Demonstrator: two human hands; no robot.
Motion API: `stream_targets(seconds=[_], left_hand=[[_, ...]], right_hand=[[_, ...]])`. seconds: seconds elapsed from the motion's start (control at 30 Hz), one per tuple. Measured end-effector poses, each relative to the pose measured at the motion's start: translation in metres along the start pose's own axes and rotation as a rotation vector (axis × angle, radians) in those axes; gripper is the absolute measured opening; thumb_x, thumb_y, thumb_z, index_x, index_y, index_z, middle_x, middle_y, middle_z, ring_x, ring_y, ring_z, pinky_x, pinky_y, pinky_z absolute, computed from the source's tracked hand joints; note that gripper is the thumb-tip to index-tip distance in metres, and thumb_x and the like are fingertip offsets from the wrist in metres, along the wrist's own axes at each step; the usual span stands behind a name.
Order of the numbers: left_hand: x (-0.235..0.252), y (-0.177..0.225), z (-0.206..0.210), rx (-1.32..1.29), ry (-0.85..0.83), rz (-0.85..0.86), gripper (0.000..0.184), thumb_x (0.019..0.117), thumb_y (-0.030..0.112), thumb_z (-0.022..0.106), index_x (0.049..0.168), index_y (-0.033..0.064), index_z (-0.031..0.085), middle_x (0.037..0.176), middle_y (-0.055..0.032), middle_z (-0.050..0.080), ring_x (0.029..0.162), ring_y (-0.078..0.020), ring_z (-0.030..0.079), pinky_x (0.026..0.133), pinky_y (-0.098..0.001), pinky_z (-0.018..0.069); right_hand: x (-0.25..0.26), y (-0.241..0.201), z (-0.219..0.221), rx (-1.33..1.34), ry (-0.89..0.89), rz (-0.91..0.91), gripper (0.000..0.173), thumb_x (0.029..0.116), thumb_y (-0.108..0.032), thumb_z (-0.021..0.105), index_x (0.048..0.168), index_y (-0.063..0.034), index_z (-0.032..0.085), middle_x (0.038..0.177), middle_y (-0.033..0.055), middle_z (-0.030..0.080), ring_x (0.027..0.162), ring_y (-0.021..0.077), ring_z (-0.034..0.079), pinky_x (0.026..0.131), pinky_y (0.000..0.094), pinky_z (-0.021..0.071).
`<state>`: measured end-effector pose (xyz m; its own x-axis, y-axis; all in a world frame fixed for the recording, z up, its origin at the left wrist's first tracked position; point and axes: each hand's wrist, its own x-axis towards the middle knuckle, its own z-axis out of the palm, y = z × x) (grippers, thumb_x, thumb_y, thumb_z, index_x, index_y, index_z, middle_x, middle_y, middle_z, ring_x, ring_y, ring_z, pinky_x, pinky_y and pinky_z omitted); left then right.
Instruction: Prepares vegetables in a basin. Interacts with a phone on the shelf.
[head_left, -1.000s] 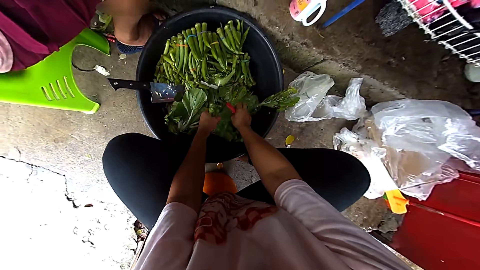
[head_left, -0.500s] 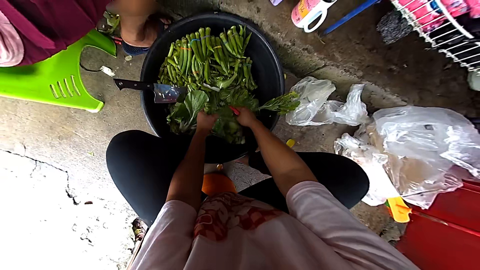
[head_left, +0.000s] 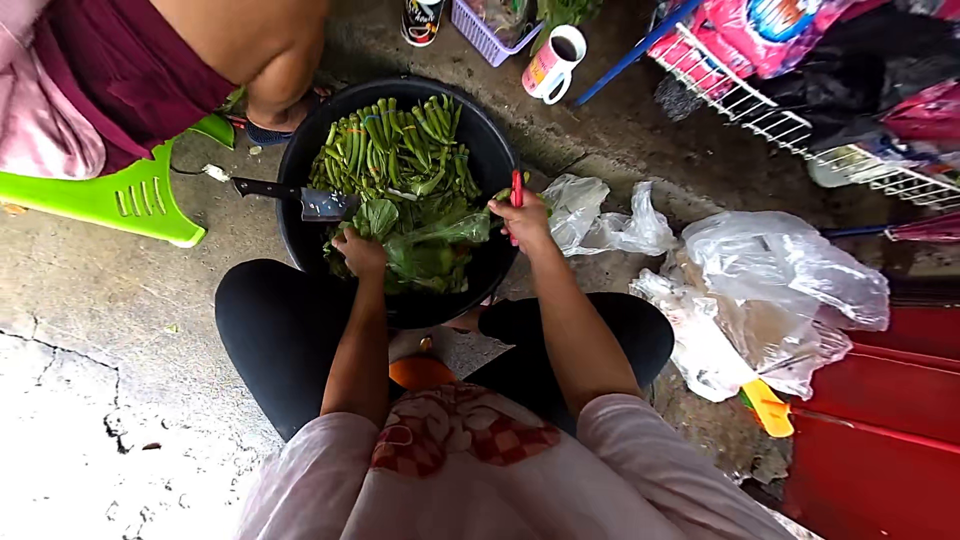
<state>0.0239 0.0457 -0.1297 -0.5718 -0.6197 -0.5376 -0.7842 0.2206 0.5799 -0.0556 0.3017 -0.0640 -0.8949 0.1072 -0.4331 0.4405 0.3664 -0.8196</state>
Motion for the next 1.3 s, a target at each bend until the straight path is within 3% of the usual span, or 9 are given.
stream_targets(seconds=[0.07,0.17,0.3,0.43,0.5,0.6,0.7,1.13,1.3], left_hand=[[-0.007,0.015,-0.018,-0.186,-0.019,0.119,0.055,0.0946,0.019,0.072,0.139,-0.0057,0.051,0.142,-0.0312,0.051,0.130,-0.0440,0.053,0.108,-0.0565,0.0452],[-0.035,0.035,-0.033,-0.517,-0.336,0.360,0.037,0.0938,0.011,0.072,0.123,-0.0070,0.060,0.110,-0.0198,0.070,0.102,-0.0261,0.069,0.095,-0.0450,0.0565],[-0.072,0.057,-0.049,-0.496,-0.797,0.610,0.040,0.0886,-0.002,0.073,0.126,-0.0040,0.058,0.111,-0.0116,0.070,0.100,-0.0136,0.068,0.093,-0.0334,0.0562],[-0.078,0.063,-0.063,-0.354,-0.762,0.642,0.048,0.0849,-0.003,0.078,0.128,-0.0038,0.056,0.110,-0.0124,0.069,0.099,-0.0127,0.067,0.093,-0.0318,0.0561],[-0.079,0.065,-0.067,-0.364,-0.720,0.643,0.049,0.0870,-0.002,0.077,0.130,-0.0039,0.054,0.111,-0.0132,0.069,0.101,-0.0138,0.068,0.095,-0.0325,0.0563],[-0.074,0.062,-0.071,-0.474,-0.673,0.644,0.039,0.0891,-0.002,0.073,0.125,-0.0040,0.057,0.105,-0.0122,0.072,0.095,-0.0151,0.071,0.090,-0.0331,0.0594],[-0.068,0.055,-0.072,-0.505,-0.658,0.660,0.038,0.0895,-0.002,0.072,0.125,-0.0035,0.059,0.104,-0.0106,0.073,0.093,-0.0140,0.072,0.088,-0.0314,0.0601],[-0.062,0.046,-0.064,-0.650,-0.751,0.564,0.028,0.0881,-0.009,0.065,0.114,-0.0013,0.061,0.094,-0.0060,0.074,0.082,-0.0128,0.072,0.080,-0.0298,0.0611],[-0.064,0.040,-0.064,-0.753,-0.808,0.415,0.023,0.0898,-0.009,0.062,0.109,0.0039,0.064,0.091,-0.0070,0.075,0.077,-0.0138,0.071,0.073,-0.0286,0.0602]], right_hand=[[-0.027,-0.024,-0.001,-0.019,0.018,-0.068,0.031,0.0912,-0.012,0.078,0.116,-0.0026,0.063,0.084,0.0029,0.062,0.056,0.0059,0.049,0.050,0.0228,0.0429],[-0.070,-0.044,0.008,0.022,-0.090,-0.167,0.030,0.0899,-0.009,0.078,0.116,-0.0028,0.064,0.081,0.0017,0.062,0.053,0.0060,0.050,0.048,0.0224,0.0448],[-0.097,-0.044,0.029,0.142,-0.243,-0.291,0.027,0.0887,-0.003,0.076,0.114,-0.0030,0.066,0.083,0.0007,0.065,0.053,0.0032,0.052,0.047,0.0188,0.0458],[-0.098,-0.042,0.031,0.175,-0.306,-0.336,0.030,0.0902,-0.006,0.075,0.119,-0.0039,0.066,0.083,0.0001,0.065,0.053,0.0022,0.051,0.047,0.0175,0.0443],[-0.095,-0.038,0.026,0.056,-0.333,-0.428,0.036,0.0967,-0.022,0.068,0.127,-0.0034,0.060,0.084,-0.0009,0.060,0.058,0.0022,0.049,0.051,0.0196,0.0435],[-0.094,-0.037,0.014,-0.285,-0.273,-0.583,0.048,0.1088,-0.040,0.038,0.132,-0.0040,0.059,0.100,0.0117,0.065,0.082,0.0193,0.061,0.075,0.0419,0.0521],[-0.092,-0.035,0.006,-0.408,-0.235,-0.659,0.044,0.1108,-0.033,0.037,0.125,-0.0013,0.065,0.113,0.0182,0.068,0.104,0.0296,0.067,0.092,0.0534,0.0525],[-0.082,-0.022,0.009,-0.366,-0.276,-0.671,0.043,0.1098,-0.034,0.042,0.121,-0.0018,0.068,0.113,0.0156,0.070,0.106,0.0266,0.067,0.095,0.0503,0.0521],[-0.054,0.017,0.011,-0.315,-0.340,-0.383,0.041,0.1119,-0.029,0.041,0.120,0.0012,0.068,0.111,0.0204,0.070,0.102,0.0302,0.066,0.095,0.0514,0.0501]])
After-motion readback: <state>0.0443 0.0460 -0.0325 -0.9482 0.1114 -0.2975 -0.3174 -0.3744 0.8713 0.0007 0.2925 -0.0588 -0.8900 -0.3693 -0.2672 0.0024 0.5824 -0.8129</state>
